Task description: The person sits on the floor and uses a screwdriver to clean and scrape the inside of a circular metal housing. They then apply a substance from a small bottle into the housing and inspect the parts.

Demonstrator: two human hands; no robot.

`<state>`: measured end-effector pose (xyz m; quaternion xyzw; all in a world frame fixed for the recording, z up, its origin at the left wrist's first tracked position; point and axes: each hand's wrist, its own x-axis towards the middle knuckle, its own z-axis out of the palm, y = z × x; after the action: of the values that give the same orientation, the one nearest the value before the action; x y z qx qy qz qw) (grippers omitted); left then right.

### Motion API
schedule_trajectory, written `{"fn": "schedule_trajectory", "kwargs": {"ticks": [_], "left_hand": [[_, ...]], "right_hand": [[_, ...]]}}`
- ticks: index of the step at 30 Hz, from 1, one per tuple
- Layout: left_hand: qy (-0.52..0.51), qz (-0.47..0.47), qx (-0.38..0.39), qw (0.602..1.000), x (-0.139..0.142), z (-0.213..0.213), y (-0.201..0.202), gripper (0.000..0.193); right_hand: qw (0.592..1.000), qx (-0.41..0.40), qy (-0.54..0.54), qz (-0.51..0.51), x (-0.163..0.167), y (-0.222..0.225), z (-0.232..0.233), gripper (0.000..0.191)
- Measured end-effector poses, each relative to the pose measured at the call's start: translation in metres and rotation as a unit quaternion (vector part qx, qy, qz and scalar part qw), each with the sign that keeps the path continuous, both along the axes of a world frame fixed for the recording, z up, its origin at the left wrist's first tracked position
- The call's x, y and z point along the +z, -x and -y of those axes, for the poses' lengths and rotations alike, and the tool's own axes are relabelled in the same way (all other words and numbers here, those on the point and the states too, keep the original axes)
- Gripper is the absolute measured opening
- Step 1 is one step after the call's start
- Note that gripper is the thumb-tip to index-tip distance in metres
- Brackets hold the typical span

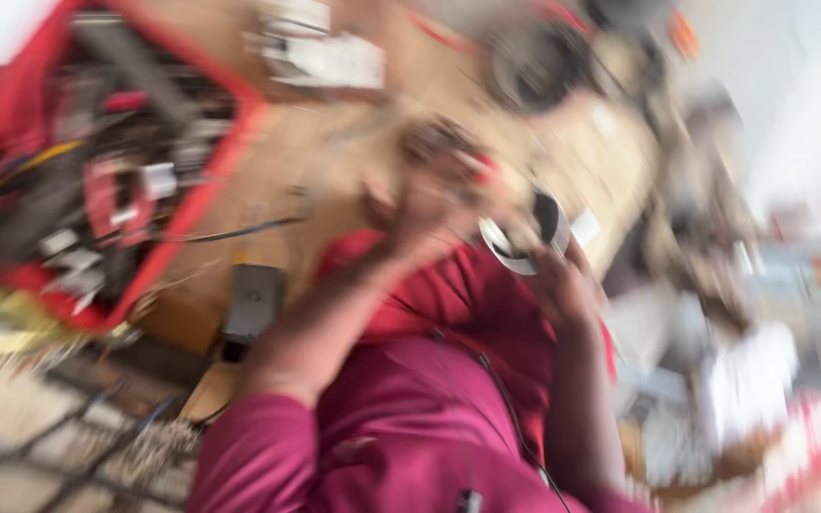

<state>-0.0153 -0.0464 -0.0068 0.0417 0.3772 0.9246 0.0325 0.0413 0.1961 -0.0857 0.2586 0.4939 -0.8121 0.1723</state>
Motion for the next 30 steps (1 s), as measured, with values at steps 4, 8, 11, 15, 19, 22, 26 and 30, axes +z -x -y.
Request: {"fn": "schedule_trajectory", "kwargs": {"ticks": [4, 8, 11, 15, 19, 22, 26, 30], "left_hand": [[0.207, 0.095, -0.013, 0.974, 0.031, 0.042, -0.020, 0.054], [0.223, 0.117, 0.016, 0.968, 0.030, 0.053, -0.023, 0.047], [0.267, 0.041, -0.004, 0.963, 0.022, 0.056, -0.028, 0.032], [0.255, 0.068, -0.005, 0.964, 0.007, 0.070, -0.034, 0.036], [0.254, 0.110, -0.017, 0.961, 0.001, 0.086, -0.036, 0.037], [0.271, 0.109, -0.024, 0.956, 0.001, 0.088, -0.033, 0.034], [0.294, 0.102, -0.013, 0.950, 0.004, 0.086, -0.030, 0.037], [0.303, 0.109, -0.008, 0.947, 0.008, 0.084, -0.031, 0.042]], "right_hand": [[0.998, -0.059, -0.004, -0.010, 0.004, -0.017, -0.012, 0.047], [0.985, -0.165, 0.005, -0.052, -0.007, -0.034, -0.045, 0.036], [0.954, -0.298, -0.011, -0.040, -0.012, -0.074, -0.092, 0.032], [0.915, -0.378, -0.138, -0.017, -0.013, -0.140, -0.162, 0.025], [0.849, -0.500, -0.157, 0.062, -0.025, -0.196, -0.200, 0.032], [0.799, -0.573, -0.126, 0.128, -0.051, -0.218, -0.195, 0.034], [0.777, -0.600, -0.032, 0.187, -0.081, -0.211, -0.177, 0.033], [0.779, -0.589, 0.010, 0.214, -0.099, -0.176, -0.165, 0.033]]}}
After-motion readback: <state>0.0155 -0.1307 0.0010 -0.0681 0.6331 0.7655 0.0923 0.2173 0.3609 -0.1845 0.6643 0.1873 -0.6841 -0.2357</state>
